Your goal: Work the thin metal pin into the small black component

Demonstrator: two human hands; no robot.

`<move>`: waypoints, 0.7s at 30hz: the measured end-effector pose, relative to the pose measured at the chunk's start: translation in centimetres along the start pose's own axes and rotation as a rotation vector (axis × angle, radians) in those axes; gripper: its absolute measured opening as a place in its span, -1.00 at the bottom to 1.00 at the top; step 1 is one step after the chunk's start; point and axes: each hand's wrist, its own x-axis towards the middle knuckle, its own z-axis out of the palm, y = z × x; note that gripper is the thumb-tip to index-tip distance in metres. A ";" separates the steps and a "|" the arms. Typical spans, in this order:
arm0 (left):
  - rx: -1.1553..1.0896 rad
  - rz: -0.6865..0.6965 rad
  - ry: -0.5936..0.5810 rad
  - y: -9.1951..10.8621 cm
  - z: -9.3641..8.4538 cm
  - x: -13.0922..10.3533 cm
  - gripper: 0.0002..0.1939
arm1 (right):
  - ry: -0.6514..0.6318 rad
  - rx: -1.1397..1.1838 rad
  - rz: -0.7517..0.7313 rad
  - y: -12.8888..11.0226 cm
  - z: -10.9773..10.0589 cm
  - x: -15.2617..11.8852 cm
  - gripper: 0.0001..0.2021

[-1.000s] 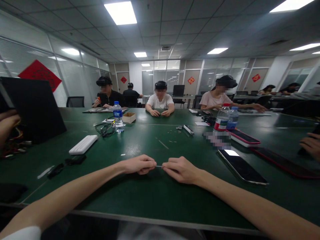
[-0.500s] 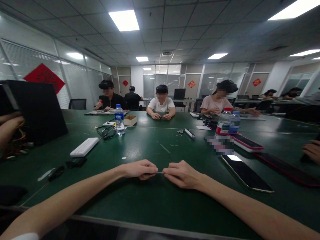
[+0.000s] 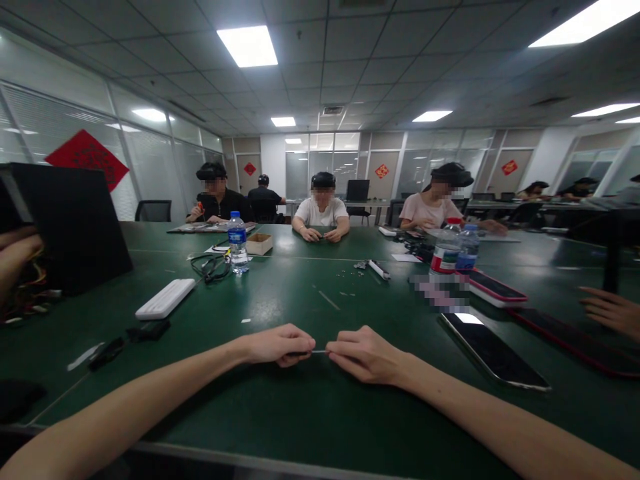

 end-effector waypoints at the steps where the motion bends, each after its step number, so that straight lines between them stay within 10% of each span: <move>1: 0.002 0.001 0.014 0.0 0.1 0.0 -0.46 | 0.000 -0.006 -0.001 0.0 0.0 0.0 -0.69; 21: -0.166 0.175 0.224 -1.3 -0.3 0.5 -0.65 | 0.127 0.200 0.293 0.8 0.3 0.0 -0.72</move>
